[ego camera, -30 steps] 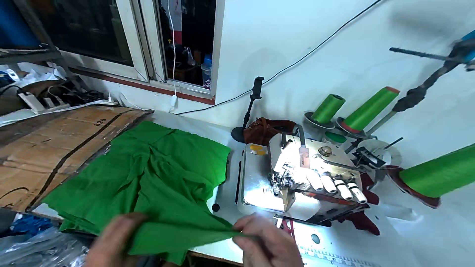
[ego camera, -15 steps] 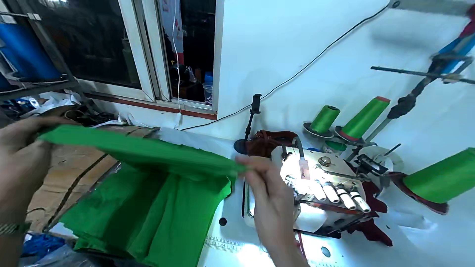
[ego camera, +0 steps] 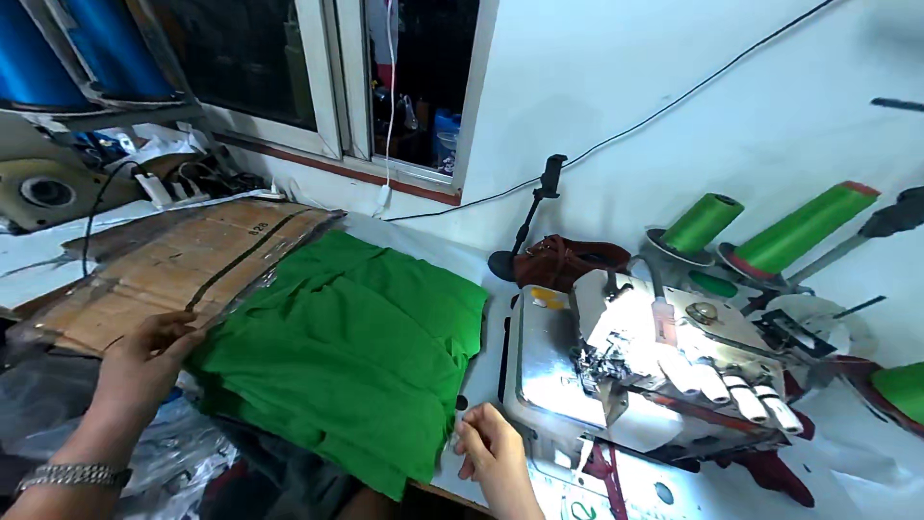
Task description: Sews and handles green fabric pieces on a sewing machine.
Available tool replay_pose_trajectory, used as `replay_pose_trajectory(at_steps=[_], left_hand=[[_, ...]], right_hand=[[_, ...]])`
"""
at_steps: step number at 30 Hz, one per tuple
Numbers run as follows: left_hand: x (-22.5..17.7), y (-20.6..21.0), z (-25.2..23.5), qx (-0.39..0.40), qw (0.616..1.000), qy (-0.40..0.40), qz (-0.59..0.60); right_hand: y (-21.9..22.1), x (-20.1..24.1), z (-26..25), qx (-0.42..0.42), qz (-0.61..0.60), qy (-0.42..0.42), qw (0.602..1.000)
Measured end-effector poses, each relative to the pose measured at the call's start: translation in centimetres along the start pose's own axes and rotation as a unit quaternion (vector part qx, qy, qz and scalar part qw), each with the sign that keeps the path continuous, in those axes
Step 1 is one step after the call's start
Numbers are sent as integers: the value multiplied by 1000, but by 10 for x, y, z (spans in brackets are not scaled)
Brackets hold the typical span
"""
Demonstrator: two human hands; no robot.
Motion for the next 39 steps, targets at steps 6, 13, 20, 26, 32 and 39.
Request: replay_pose_trajectory(at_steps=[6, 13, 20, 26, 32, 39], left_hand=[[99, -32, 93, 41, 990, -122, -57], [207, 0, 251, 293, 896, -203, -264], [132, 33, 270, 306, 791, -198, -491], [166, 23, 263, 227, 870, -226, -375], [216, 1, 240, 247, 861, -352, -271], [208, 0, 245, 180, 888, -355, -229]], right_hand=[[-11, -34, 32, -43, -75, -193, 977], [-2, -38, 36, -38, -55, -235, 970], [-6, -37, 38, -35, -58, -252, 965], [-6, -40, 37, -44, -43, -260, 964], [-6, -42, 37, -44, -49, -264, 962], [-5, -42, 37, -51, -54, -260, 963]])
Point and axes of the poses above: each hand's wrist, its own z-axis away from the middle knuckle, its own y-axis out of the palm, x = y × z, the point moved 2 cm from there along -z, towards the middle knuckle, and after that the axes turned 14 degrees about -y, right-handed, at the moved point
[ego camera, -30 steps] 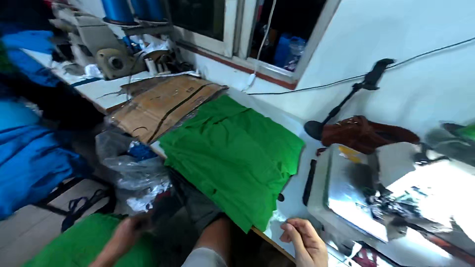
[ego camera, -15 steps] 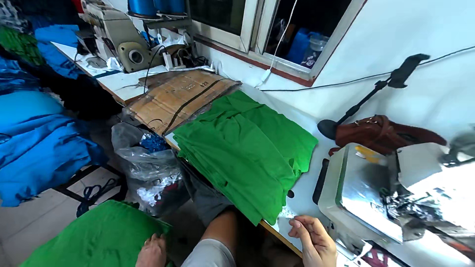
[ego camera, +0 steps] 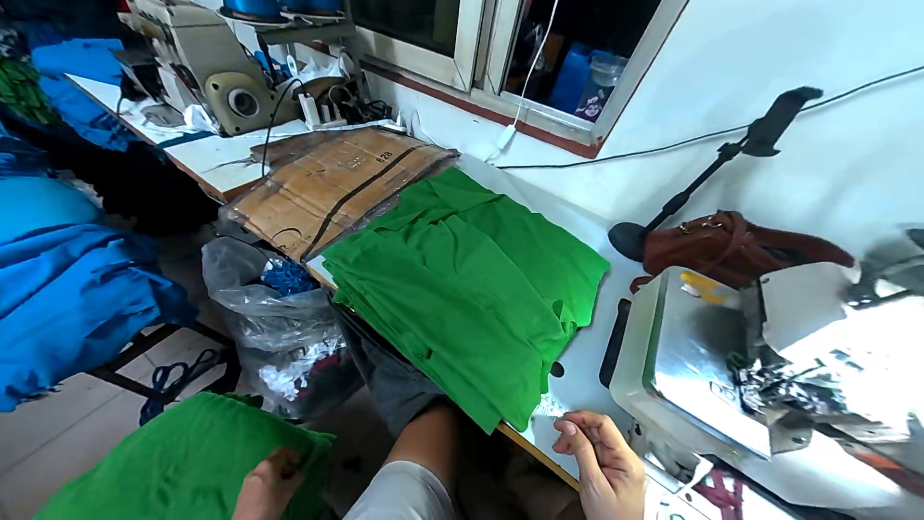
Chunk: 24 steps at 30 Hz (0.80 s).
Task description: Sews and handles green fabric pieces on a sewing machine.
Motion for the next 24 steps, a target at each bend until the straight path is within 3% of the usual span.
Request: replay_pose_trajectory(at_steps=[7, 18, 24], left_hand=[[0, 3, -6, 12, 999, 21, -26], [-8, 4, -6, 19, 994, -39, -99], [3, -4, -11, -21, 1000, 19, 5]], right_hand=[[0, -1, 0, 8, 1, -7, 1000], [0, -1, 0, 8, 6, -3, 1000], [0, -1, 0, 4, 5, -5, 1000]])
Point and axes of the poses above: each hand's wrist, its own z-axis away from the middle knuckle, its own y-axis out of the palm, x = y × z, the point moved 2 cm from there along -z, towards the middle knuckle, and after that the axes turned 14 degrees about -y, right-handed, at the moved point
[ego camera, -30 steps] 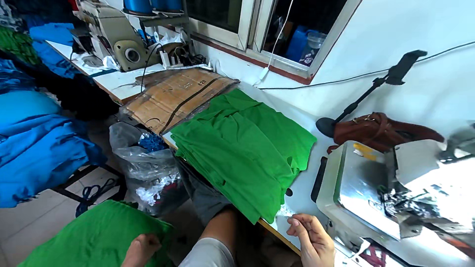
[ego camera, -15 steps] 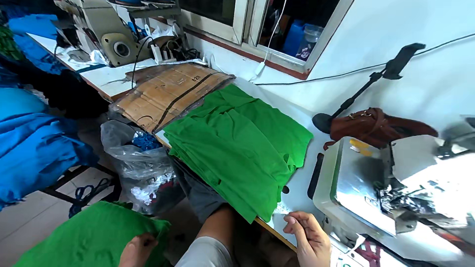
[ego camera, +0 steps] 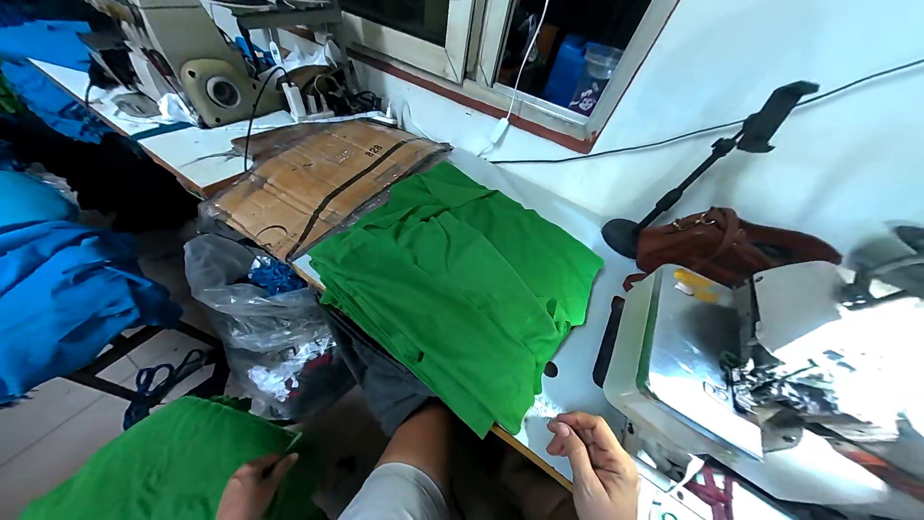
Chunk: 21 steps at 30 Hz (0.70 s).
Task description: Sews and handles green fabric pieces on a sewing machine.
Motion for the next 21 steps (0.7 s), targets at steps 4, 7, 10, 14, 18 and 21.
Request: replay_pose_trajectory(at_steps=[4, 7, 10, 14, 18, 21], left_hand=[[33, -30, -11, -109, 989, -65, 82], [103, -56, -45, -196, 940, -146, 238], [107, -111, -27, -282, 913, -149, 256], [3, -176, 73, -321, 936, 34, 144], [-67, -195, 121, -157, 931, 328, 35], [-128, -172, 174, 28, 885, 465, -30]], right_hand=[[0, 0, 0, -1, -3, 0, 1000], [0, 0, 1, -1, -1, 1, 1000], [0, 1, 0, -3, 0, -1, 1000], [6, 4, 4, -30, 34, -43, 998], [40, 43, 4, 51, 58, -106, 991], [79, 91, -2, 161, -109, -81, 977]])
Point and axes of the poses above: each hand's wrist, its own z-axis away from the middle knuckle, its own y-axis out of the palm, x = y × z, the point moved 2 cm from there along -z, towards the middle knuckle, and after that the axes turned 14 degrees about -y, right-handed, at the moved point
